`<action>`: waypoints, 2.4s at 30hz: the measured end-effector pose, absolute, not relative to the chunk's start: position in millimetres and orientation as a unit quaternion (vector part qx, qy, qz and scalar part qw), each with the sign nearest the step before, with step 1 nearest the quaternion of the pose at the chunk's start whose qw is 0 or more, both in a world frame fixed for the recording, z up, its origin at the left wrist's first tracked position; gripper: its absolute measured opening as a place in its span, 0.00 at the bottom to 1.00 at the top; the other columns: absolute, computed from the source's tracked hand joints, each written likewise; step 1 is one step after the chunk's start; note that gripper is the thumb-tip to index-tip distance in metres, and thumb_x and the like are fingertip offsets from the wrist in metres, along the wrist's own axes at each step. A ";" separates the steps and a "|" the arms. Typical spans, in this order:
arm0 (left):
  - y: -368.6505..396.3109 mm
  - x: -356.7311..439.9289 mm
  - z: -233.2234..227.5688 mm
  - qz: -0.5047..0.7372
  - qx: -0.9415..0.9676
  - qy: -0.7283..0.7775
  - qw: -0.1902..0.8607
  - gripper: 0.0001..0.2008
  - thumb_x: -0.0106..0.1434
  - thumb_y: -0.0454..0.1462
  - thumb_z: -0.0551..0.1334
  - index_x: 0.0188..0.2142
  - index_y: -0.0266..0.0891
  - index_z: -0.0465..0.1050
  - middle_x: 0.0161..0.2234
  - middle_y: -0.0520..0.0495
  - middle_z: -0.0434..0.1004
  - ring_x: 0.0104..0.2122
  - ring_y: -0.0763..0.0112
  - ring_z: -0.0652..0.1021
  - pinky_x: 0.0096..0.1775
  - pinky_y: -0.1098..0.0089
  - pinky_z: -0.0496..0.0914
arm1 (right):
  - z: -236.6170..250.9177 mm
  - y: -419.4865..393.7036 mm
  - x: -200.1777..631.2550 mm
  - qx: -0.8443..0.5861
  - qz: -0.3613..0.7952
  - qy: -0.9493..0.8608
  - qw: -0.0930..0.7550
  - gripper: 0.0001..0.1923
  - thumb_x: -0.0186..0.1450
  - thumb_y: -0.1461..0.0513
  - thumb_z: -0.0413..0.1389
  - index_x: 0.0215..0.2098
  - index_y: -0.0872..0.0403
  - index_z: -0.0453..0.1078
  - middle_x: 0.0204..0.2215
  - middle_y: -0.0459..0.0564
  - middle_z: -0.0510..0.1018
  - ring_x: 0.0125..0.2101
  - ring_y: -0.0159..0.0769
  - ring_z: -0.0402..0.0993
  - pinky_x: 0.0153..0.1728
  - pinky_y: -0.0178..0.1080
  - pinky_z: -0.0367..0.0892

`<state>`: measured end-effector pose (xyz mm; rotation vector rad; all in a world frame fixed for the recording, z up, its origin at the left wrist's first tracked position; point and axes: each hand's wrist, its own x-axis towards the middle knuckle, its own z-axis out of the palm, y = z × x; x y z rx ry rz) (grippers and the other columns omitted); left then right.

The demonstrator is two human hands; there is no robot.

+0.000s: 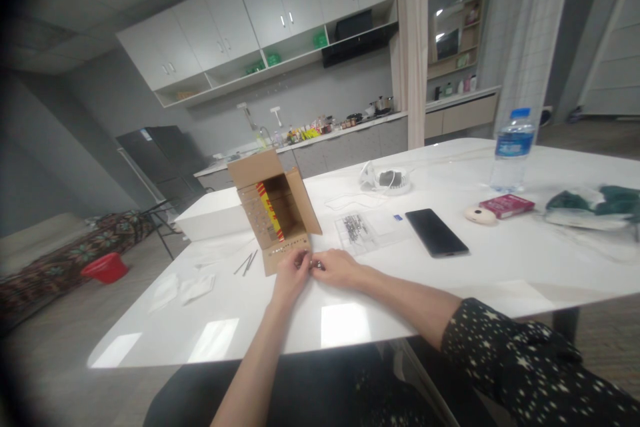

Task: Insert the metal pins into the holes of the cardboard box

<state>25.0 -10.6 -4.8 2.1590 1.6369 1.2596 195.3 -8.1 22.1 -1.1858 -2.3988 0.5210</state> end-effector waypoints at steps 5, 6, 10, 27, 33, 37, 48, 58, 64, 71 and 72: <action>-10.2 23.4 -7.5 0.411 0.728 0.540 0.096 0.08 0.63 0.36 0.57 0.37 0.40 0.74 0.34 0.47 0.78 0.35 0.69 0.76 0.40 0.68 0.69 | 21.4 -7.7 195.0 -0.424 0.178 -0.864 0.206 0.12 0.65 0.59 0.51 0.39 0.52 0.76 0.33 0.48 0.81 0.32 0.36 0.74 0.30 0.35 0.56; -10.2 23.2 -7.7 0.410 0.728 0.540 0.099 0.08 0.63 0.36 0.57 0.37 0.40 0.75 0.35 0.47 0.78 0.35 0.69 0.76 0.41 0.67 0.69 | 21.3 -7.6 195.0 -0.423 0.177 -0.864 0.207 0.13 0.65 0.59 0.51 0.39 0.52 0.76 0.33 0.48 0.81 0.32 0.36 0.74 0.29 0.35 0.56; -10.8 23.5 -7.3 0.409 0.724 0.544 0.107 0.08 0.63 0.36 0.57 0.38 0.40 0.75 0.35 0.47 0.78 0.36 0.68 0.76 0.41 0.67 0.69 | 20.1 -6.8 195.5 -0.415 0.180 -0.866 0.215 0.12 0.64 0.59 0.51 0.40 0.51 0.76 0.33 0.47 0.81 0.31 0.36 0.73 0.29 0.35 0.55; -10.5 24.3 -8.8 0.412 0.724 0.541 0.117 0.08 0.63 0.35 0.57 0.38 0.39 0.75 0.36 0.46 0.79 0.36 0.68 0.76 0.42 0.66 0.70 | 20.0 -6.8 195.2 -0.418 0.184 -0.863 0.215 0.13 0.64 0.59 0.51 0.40 0.51 0.76 0.33 0.47 0.81 0.31 0.36 0.73 0.29 0.34 0.55; -10.5 24.2 -9.0 0.410 0.722 0.544 0.120 0.09 0.62 0.35 0.57 0.38 0.39 0.75 0.35 0.46 0.79 0.36 0.68 0.76 0.42 0.66 0.70 | 19.0 -5.7 195.0 -0.423 0.182 -0.863 0.207 0.13 0.64 0.58 0.51 0.41 0.51 0.76 0.33 0.48 0.81 0.32 0.37 0.74 0.30 0.35 0.56; -9.9 23.5 -10.1 0.415 0.722 0.543 0.114 0.08 0.62 0.36 0.57 0.38 0.39 0.75 0.36 0.46 0.79 0.36 0.68 0.77 0.42 0.66 0.70 | 17.6 -4.8 195.2 -0.422 0.179 -0.865 0.205 0.13 0.65 0.58 0.51 0.41 0.50 0.76 0.34 0.48 0.81 0.32 0.37 0.74 0.30 0.35 0.56; -9.8 23.5 -10.2 0.409 0.725 0.542 0.116 0.09 0.63 0.36 0.57 0.39 0.40 0.75 0.36 0.46 0.79 0.36 0.68 0.77 0.42 0.66 0.70 | 17.9 -5.7 195.8 -0.417 0.182 -0.865 0.209 0.13 0.64 0.59 0.51 0.41 0.51 0.76 0.33 0.47 0.81 0.31 0.36 0.73 0.30 0.34 0.56; -10.5 24.4 -10.0 0.399 0.724 0.547 0.132 0.09 0.63 0.35 0.56 0.39 0.39 0.75 0.37 0.46 0.80 0.38 0.68 0.78 0.44 0.67 0.70 | 16.0 -3.9 195.7 -0.418 0.181 -0.865 0.213 0.13 0.64 0.58 0.51 0.40 0.51 0.76 0.32 0.47 0.81 0.31 0.36 0.73 0.30 0.34 0.55; -11.4 24.9 -10.0 0.399 0.722 0.548 0.138 0.09 0.63 0.35 0.56 0.38 0.39 0.75 0.37 0.46 0.80 0.38 0.69 0.78 0.44 0.68 0.70 | 16.4 -4.2 195.8 -0.417 0.184 -0.864 0.214 0.12 0.64 0.58 0.51 0.40 0.51 0.75 0.31 0.47 0.80 0.30 0.36 0.72 0.29 0.34 0.55; -13.2 24.9 -9.2 0.394 0.723 0.550 0.139 0.09 0.62 0.35 0.56 0.38 0.39 0.75 0.36 0.46 0.80 0.37 0.69 0.77 0.43 0.68 0.70 | 17.0 -4.4 196.2 -0.412 0.189 -0.864 0.221 0.12 0.64 0.58 0.51 0.38 0.52 0.75 0.30 0.47 0.80 0.29 0.35 0.71 0.28 0.34 0.55; -13.6 25.0 -8.9 0.393 0.723 0.551 0.139 0.09 0.62 0.35 0.56 0.38 0.39 0.75 0.36 0.46 0.80 0.37 0.69 0.77 0.43 0.68 0.70 | 16.7 -4.2 196.2 -0.411 0.189 -0.864 0.221 0.12 0.64 0.58 0.51 0.38 0.52 0.76 0.31 0.47 0.80 0.29 0.35 0.71 0.29 0.34 0.55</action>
